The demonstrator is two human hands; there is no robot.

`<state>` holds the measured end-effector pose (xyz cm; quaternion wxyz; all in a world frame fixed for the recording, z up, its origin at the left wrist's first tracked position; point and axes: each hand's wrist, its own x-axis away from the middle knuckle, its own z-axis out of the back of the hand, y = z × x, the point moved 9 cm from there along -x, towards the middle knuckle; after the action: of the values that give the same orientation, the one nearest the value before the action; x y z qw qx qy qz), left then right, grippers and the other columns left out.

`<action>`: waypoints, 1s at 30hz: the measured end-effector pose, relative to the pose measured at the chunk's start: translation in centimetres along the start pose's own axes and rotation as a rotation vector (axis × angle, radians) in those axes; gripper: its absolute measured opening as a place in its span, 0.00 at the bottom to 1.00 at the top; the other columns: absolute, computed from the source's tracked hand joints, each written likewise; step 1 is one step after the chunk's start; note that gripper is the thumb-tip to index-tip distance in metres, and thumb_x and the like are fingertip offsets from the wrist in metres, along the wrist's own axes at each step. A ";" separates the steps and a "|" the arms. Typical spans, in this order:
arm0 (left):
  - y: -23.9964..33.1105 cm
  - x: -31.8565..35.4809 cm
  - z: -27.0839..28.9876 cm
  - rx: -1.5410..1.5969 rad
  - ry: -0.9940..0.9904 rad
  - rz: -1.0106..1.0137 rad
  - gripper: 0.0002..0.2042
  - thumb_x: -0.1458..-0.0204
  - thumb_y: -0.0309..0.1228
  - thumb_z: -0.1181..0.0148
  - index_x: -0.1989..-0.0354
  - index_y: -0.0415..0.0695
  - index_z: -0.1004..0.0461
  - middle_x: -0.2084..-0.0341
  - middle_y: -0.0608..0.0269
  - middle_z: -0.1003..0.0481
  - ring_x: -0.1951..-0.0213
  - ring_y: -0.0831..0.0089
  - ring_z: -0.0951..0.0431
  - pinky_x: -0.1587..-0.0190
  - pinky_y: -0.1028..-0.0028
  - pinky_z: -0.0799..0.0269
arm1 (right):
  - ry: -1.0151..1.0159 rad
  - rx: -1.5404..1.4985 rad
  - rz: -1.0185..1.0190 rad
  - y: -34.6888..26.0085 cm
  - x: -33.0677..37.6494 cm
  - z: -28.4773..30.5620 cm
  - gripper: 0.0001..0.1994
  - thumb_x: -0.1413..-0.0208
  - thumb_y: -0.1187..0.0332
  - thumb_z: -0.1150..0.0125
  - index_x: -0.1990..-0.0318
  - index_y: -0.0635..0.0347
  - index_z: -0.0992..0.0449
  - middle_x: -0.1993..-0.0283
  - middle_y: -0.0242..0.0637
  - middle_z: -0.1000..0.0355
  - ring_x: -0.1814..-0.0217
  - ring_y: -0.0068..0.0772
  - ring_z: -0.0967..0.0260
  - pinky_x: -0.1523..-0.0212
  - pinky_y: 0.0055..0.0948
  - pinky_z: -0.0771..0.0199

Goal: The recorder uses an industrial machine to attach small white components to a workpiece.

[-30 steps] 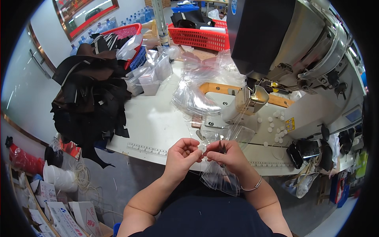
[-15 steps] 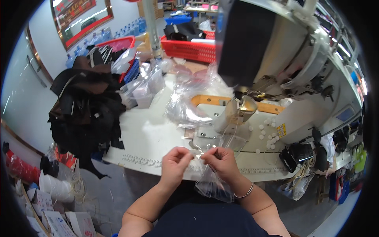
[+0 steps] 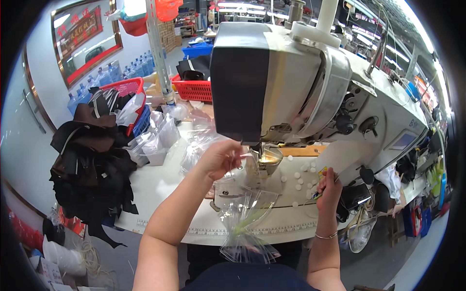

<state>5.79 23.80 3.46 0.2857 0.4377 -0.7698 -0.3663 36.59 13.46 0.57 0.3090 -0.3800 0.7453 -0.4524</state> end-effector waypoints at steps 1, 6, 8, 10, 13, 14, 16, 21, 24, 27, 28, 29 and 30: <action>-1.2 -0.3 -0.1 -0.016 -0.004 0.085 0.04 0.56 0.29 0.45 0.76 0.42 0.31 0.79 0.65 0.29 0.74 0.77 0.26 0.75 0.82 0.32 | -0.002 -0.003 0.005 0.6 -0.3 0.1 0.08 0.45 0.65 0.48 0.72 0.58 0.32 0.83 0.24 0.43 0.82 0.14 0.49 0.84 0.16 0.50; -0.9 0.4 -2.6 -0.178 -0.053 0.187 0.07 0.56 0.28 0.43 0.70 0.40 0.31 0.79 0.64 0.29 0.77 0.75 0.25 0.76 0.80 0.30 | 0.043 0.631 0.617 -3.9 1.9 -4.2 0.06 0.50 0.74 0.46 0.63 0.60 0.30 0.68 0.29 0.36 0.74 0.15 0.43 0.78 0.13 0.47; 0.6 1.0 -3.0 -0.374 0.045 0.143 0.07 0.56 0.26 0.44 0.69 0.38 0.31 0.78 0.61 0.28 0.77 0.74 0.25 0.76 0.80 0.29 | -0.034 0.752 0.745 -6.1 4.2 -8.0 0.11 0.57 0.79 0.43 0.63 0.60 0.30 0.61 0.33 0.37 0.71 0.18 0.42 0.78 0.15 0.45; 0.2 0.4 -2.7 -0.362 0.018 0.158 0.05 0.56 0.23 0.44 0.71 0.36 0.30 0.78 0.58 0.27 0.78 0.72 0.24 0.74 0.78 0.28 | -0.189 0.749 0.932 -7.3 5.9 -10.8 0.13 0.61 0.77 0.39 0.64 0.59 0.29 0.62 0.34 0.36 0.70 0.21 0.41 0.78 0.16 0.45; -0.1 0.0 -2.6 -0.365 0.000 0.175 0.04 0.56 0.23 0.44 0.72 0.35 0.29 0.78 0.56 0.27 0.78 0.71 0.25 0.74 0.78 0.28 | -0.359 0.908 1.223 -8.1 8.1 -15.5 0.19 0.64 0.64 0.32 0.63 0.59 0.28 0.60 0.35 0.35 0.66 0.31 0.36 0.68 0.26 0.35; -0.3 -0.1 -2.4 -0.359 -0.001 0.180 0.05 0.56 0.23 0.44 0.72 0.35 0.29 0.78 0.56 0.27 0.78 0.71 0.25 0.75 0.78 0.28 | -0.385 1.003 1.204 -7.7 8.1 -16.5 0.20 0.64 0.60 0.33 0.62 0.59 0.28 0.60 0.35 0.34 0.65 0.35 0.35 0.62 0.29 0.33; -0.2 -0.2 -2.3 -0.379 -0.016 0.166 0.05 0.56 0.23 0.44 0.71 0.35 0.29 0.78 0.57 0.27 0.78 0.72 0.25 0.75 0.78 0.28 | -0.449 0.987 1.251 -6.8 8.2 -17.6 0.19 0.63 0.63 0.34 0.61 0.58 0.28 0.61 0.33 0.32 0.65 0.35 0.35 0.64 0.29 0.32; -0.1 0.0 -2.8 -0.374 -0.078 0.174 0.07 0.57 0.23 0.43 0.68 0.36 0.29 0.78 0.57 0.27 0.78 0.71 0.25 0.75 0.78 0.28 | -0.460 1.052 1.345 -7.3 9.3 -18.5 0.13 0.60 0.69 0.38 0.64 0.58 0.26 0.61 0.30 0.32 0.67 0.32 0.37 0.68 0.25 0.31; -0.1 0.0 -2.6 -0.369 -0.063 0.187 0.07 0.57 0.22 0.43 0.68 0.36 0.29 0.77 0.56 0.27 0.78 0.70 0.25 0.75 0.78 0.28 | -0.481 1.148 1.353 -7.0 9.4 -18.9 0.15 0.63 0.71 0.39 0.62 0.58 0.26 0.61 0.29 0.32 0.66 0.31 0.38 0.68 0.25 0.31; -0.1 0.1 -2.5 -0.355 -0.049 0.190 0.07 0.57 0.21 0.43 0.68 0.35 0.29 0.77 0.56 0.27 0.78 0.70 0.25 0.74 0.77 0.27 | -0.568 1.227 1.345 -6.8 9.3 -19.3 0.17 0.66 0.72 0.40 0.61 0.58 0.26 0.61 0.28 0.33 0.65 0.30 0.39 0.69 0.24 0.31; 0.1 0.1 -2.6 -0.351 -0.051 0.179 0.08 0.57 0.21 0.44 0.67 0.35 0.29 0.77 0.56 0.27 0.78 0.70 0.25 0.74 0.76 0.27 | -0.574 1.226 1.342 -7.0 9.3 -19.2 0.17 0.66 0.72 0.40 0.61 0.58 0.26 0.61 0.28 0.33 0.65 0.30 0.39 0.69 0.24 0.31; 0.1 0.2 -2.6 -0.348 -0.047 0.181 0.08 0.57 0.21 0.44 0.67 0.35 0.29 0.77 0.56 0.27 0.78 0.70 0.25 0.74 0.76 0.27 | -0.605 1.288 1.343 -6.7 9.3 -19.3 0.18 0.65 0.72 0.44 0.60 0.57 0.27 0.60 0.28 0.34 0.64 0.30 0.40 0.69 0.23 0.32; 0.3 0.2 -2.9 -0.366 -0.063 0.165 0.07 0.56 0.21 0.45 0.67 0.34 0.30 0.76 0.54 0.27 0.77 0.68 0.25 0.72 0.74 0.26 | -0.636 1.349 1.343 -6.3 9.2 -19.4 0.18 0.63 0.72 0.48 0.59 0.57 0.28 0.59 0.28 0.36 0.63 0.30 0.40 0.69 0.21 0.32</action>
<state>7.72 22.81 5.36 0.3653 0.3020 -0.7323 -0.4890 18.06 12.30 13.01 0.8359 0.2708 0.2758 -0.3898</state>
